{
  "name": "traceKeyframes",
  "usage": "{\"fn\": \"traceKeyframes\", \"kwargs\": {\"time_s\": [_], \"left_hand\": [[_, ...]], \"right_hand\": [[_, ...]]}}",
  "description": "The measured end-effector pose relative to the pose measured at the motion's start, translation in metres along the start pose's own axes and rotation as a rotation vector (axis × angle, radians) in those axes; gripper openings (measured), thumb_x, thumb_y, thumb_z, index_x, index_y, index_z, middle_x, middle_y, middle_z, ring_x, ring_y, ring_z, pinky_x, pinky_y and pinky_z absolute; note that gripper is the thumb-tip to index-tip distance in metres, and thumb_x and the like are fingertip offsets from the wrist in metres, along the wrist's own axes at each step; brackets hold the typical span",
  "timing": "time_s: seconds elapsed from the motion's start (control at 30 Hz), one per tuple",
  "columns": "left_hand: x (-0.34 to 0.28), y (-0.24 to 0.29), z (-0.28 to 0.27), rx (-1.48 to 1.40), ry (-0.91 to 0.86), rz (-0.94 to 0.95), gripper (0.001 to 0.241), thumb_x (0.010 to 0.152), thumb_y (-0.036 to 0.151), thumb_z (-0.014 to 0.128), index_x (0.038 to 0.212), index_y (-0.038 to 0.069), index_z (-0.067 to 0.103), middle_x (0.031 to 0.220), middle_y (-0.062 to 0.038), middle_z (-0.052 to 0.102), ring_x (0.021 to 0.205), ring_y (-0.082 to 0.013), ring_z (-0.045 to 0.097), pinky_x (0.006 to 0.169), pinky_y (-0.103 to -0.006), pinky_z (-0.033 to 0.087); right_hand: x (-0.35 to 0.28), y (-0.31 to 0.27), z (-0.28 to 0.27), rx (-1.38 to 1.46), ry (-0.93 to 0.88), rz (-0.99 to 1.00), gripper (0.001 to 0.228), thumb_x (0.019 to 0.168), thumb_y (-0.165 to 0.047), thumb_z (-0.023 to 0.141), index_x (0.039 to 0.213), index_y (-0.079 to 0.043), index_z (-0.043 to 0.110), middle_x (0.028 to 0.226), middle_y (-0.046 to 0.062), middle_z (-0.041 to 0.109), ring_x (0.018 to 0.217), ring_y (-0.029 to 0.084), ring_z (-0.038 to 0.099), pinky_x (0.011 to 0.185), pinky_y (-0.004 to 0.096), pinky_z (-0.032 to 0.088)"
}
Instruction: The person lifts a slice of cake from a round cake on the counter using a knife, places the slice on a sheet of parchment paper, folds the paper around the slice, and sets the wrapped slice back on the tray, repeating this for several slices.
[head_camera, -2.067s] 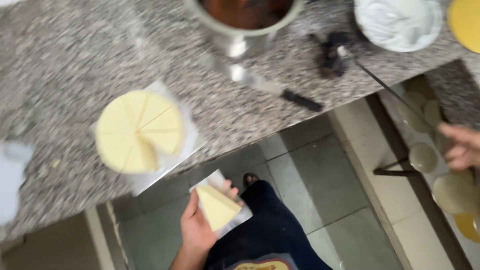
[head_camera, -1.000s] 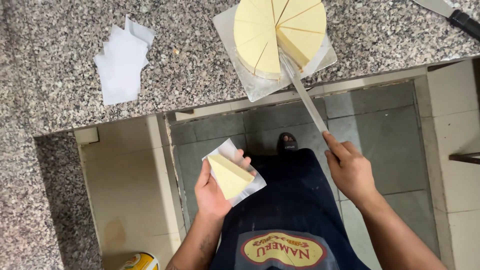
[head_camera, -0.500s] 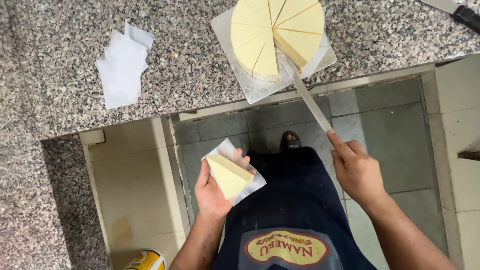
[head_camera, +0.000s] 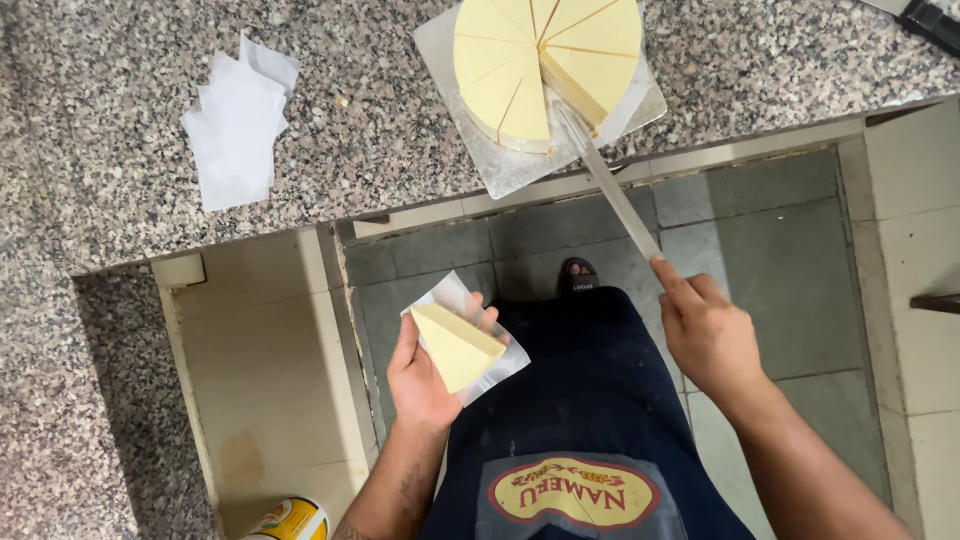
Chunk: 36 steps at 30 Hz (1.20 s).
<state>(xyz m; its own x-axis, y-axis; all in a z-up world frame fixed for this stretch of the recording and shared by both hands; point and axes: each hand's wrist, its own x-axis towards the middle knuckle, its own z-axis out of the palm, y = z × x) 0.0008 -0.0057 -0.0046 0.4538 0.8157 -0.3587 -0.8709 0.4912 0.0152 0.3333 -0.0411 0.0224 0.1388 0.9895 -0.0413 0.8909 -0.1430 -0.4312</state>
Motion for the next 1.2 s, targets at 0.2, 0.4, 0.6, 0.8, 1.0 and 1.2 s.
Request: {"fn": "traceKeyframes", "kwargs": {"time_s": [0.2, 0.4, 0.6, 0.8, 1.0, 1.2], "left_hand": [[0.000, -0.003, 0.005, -0.028, -0.041, -0.031, 0.056, 0.112, 0.049, 0.036, 0.145, 0.007, 0.055, 0.153, -0.026, 0.049, 0.139, -0.0459, 0.050, 0.118, -0.0675, 0.033], [-0.001, -0.002, 0.008, 0.021, 0.005, -0.064, 0.061, 0.109, 0.050, 0.036, 0.147, 0.005, 0.053, 0.152, -0.025, 0.050, 0.137, -0.0451, 0.050, 0.116, -0.0669, 0.033], [-0.009, 0.005, 0.007, 0.026, -0.011, -0.078, 0.060, 0.110, 0.050, 0.035, 0.147, 0.005, 0.051, 0.153, -0.026, 0.048, 0.139, -0.0463, 0.048, 0.116, -0.0684, 0.032], [-0.015, 0.008, 0.002, 0.092, 0.022, -0.067, 0.060, 0.111, 0.050, 0.035, 0.145, 0.005, 0.052, 0.153, -0.026, 0.049, 0.139, -0.0461, 0.048, 0.116, -0.0692, 0.032], [-0.021, 0.009, -0.004, 0.050, -0.010, -0.075, 0.059, 0.112, 0.050, 0.035, 0.145, 0.006, 0.053, 0.153, -0.026, 0.049, 0.139, -0.0454, 0.049, 0.118, -0.0675, 0.032], [-0.022, 0.007, 0.001, 0.013, -0.045, -0.094, 0.057, 0.111, 0.050, 0.035, 0.144, 0.008, 0.054, 0.153, -0.025, 0.050, 0.139, -0.0453, 0.050, 0.117, -0.0675, 0.033]], "right_hand": [[-0.014, 0.004, -0.004, -0.008, -0.007, 0.011, 0.047, 0.095, -0.013, 0.064, 0.141, -0.020, 0.063, 0.092, 0.010, 0.067, 0.070, 0.035, 0.067, 0.062, 0.047, 0.056], [-0.024, -0.003, 0.008, 0.002, 0.026, 0.010, 0.046, 0.094, -0.014, 0.065, 0.140, -0.020, 0.063, 0.093, 0.010, 0.067, 0.070, 0.037, 0.067, 0.062, 0.049, 0.055], [-0.039, -0.002, 0.009, -0.028, 0.037, 0.022, 0.046, 0.095, -0.014, 0.065, 0.141, -0.020, 0.063, 0.092, 0.011, 0.067, 0.068, 0.036, 0.066, 0.060, 0.049, 0.055], [-0.051, -0.005, 0.006, -0.039, 0.026, 0.041, 0.048, 0.094, -0.013, 0.065, 0.141, -0.020, 0.063, 0.088, 0.010, 0.065, 0.065, 0.034, 0.065, 0.058, 0.047, 0.055], [-0.056, -0.002, 0.004, -0.039, 0.042, 0.032, 0.047, 0.094, -0.013, 0.066, 0.141, -0.020, 0.063, 0.089, 0.010, 0.065, 0.068, 0.034, 0.065, 0.061, 0.047, 0.055], [-0.054, -0.008, -0.016, 0.008, 0.032, 0.069, 0.046, 0.095, -0.013, 0.066, 0.140, -0.020, 0.064, 0.092, 0.010, 0.069, 0.073, 0.034, 0.067, 0.065, 0.045, 0.056]]}}
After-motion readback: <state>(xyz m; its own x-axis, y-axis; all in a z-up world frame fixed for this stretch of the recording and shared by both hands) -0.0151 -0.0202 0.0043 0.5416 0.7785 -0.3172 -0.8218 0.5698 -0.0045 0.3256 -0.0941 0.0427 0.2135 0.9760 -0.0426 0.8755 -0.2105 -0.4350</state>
